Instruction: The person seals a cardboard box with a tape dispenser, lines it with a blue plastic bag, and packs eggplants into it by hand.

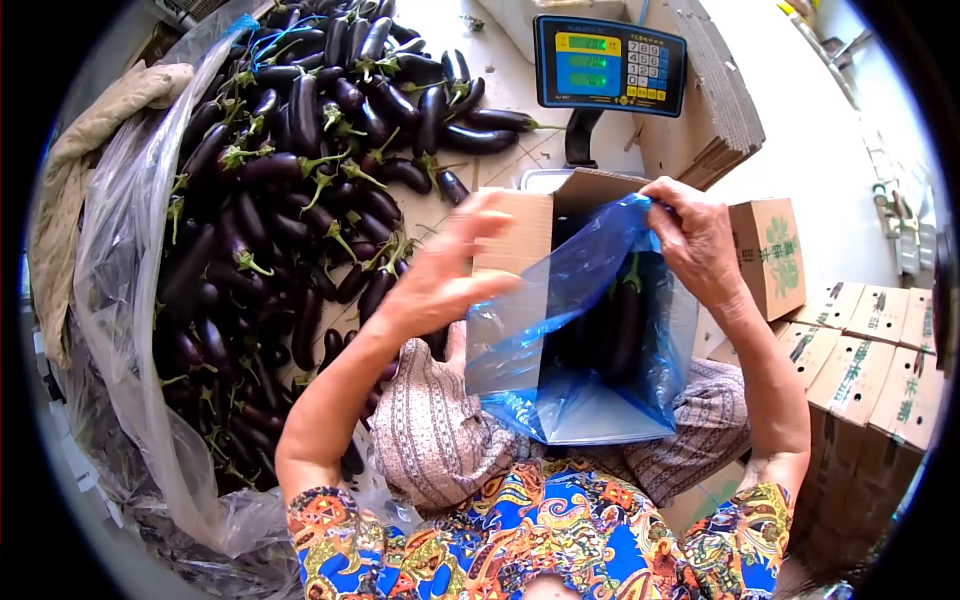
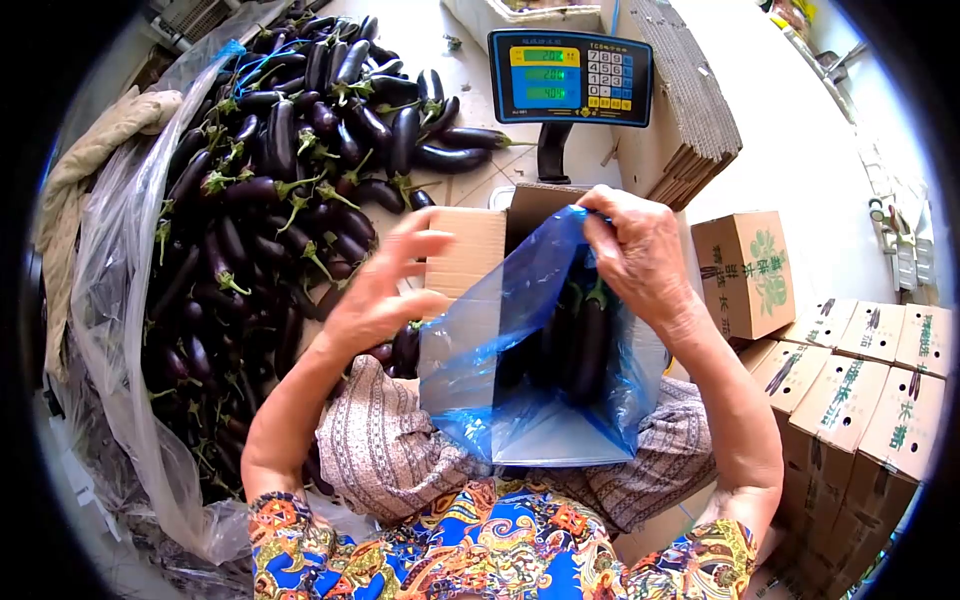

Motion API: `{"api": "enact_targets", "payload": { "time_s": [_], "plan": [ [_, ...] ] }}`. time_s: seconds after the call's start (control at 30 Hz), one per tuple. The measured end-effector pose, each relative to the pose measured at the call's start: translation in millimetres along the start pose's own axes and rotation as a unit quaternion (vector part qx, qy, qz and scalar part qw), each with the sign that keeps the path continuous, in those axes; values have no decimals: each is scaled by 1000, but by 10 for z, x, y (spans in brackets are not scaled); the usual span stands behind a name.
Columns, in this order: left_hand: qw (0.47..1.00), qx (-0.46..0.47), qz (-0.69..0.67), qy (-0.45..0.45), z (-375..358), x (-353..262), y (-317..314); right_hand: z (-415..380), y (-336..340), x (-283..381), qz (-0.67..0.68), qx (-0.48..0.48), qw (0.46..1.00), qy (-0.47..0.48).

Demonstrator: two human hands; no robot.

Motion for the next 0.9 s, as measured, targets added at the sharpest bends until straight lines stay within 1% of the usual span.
{"api": "enact_targets", "payload": {
  "time_s": [0.07, 0.13, 0.17, 0.2, 0.23, 0.27, 0.33, 0.37, 0.4, 0.43, 0.47, 0.5, 0.53, 0.57, 0.6, 0.63, 0.67, 0.7, 0.73, 0.77, 0.8, 0.83, 0.87, 0.9],
  "plan": [
    [994, 65, 54, -66, 253, -65, -475, -7, 77, 147, -17, -53, 997, 62],
    [980, 179, 34, 80, 342, 198, -812, -27, 159, 135, -51, -48, 997, 41],
    [975, 179, -83, 99, 349, 219, -928, -43, 200, 126, -71, -48, 995, 57],
    [956, 178, -200, 116, 319, 217, -1030, -45, 220, 52, -65, -16, 997, 23],
    [944, 159, -255, 137, 295, 125, -1011, -61, 225, 33, -76, 15, 996, 51],
    [953, 165, -231, 107, 306, 22, -923, -89, 217, -16, -87, 47, 992, 77],
    [974, 113, -183, 71, 335, -95, -678, -135, 141, -328, -117, 113, 986, 26],
    [978, 83, -183, 50, 331, -93, -592, -179, 111, -398, -111, 147, 983, 4],
    [982, 52, -180, 28, 325, -62, -503, -220, 84, -472, -163, 144, 975, 34],
    [984, 22, -177, 7, 325, -61, -417, -209, 135, -493, -116, 101, 988, 23],
    [987, 14, -161, -7, 327, -83, -378, -182, 205, -499, -68, 57, 996, 10],
    [989, 8, -145, -20, 329, -104, -341, -121, 275, -571, 23, 68, 996, -47],
    [991, -1, -127, -32, 330, -121, -281, -88, 257, -814, 156, 102, 968, -167],
    [995, -5, -96, -7, 355, -67, -214, -14, 317, -772, 165, 95, 966, -176],
    [991, -64, -115, -29, 400, -38, -128, 69, 356, -746, 173, 88, 963, -187],
    [990, -88, -110, -5, 429, 76, -68, 171, 383, -669, 126, 53, 982, -132],
    [988, -113, -106, 18, 459, 195, -4, 259, 370, -612, 109, 37, 982, -148],
    [980, -138, -137, 41, 479, 362, 5, 377, 350, -592, 110, 16, 985, -134],
    [985, -153, -70, 29, 514, 453, 75, 511, 276, -579, 114, -3, 986, -119],
    [986, -167, -2, 20, 532, 559, 149, 653, 274, -432, 50, -54, 997, -19],
    [981, -180, 67, 14, 528, 677, 211, 782, 217, -375, 11, -93, 995, 46],
    [973, -213, 89, 5, 499, 824, 275, 954, -2, -552, 25, -17, 999, -12],
    [970, -219, 101, 31, 465, 948, 310, 1069, -229, -729, 37, 60, 995, -69],
    [965, -237, 105, 37, 426, 1016, 343, 1125, -491, -908, 46, 115, 986, -115]
  ]
}}
Point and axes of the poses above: each hand's wrist, its own z-axis towards the middle knuckle, its own y-axis out of the back of the hand, x = y × z, the point moved 10 cm from there along z, towards the middle knuckle, and after that the axes turned 12 degrees about -y, right-handed, at the moved point
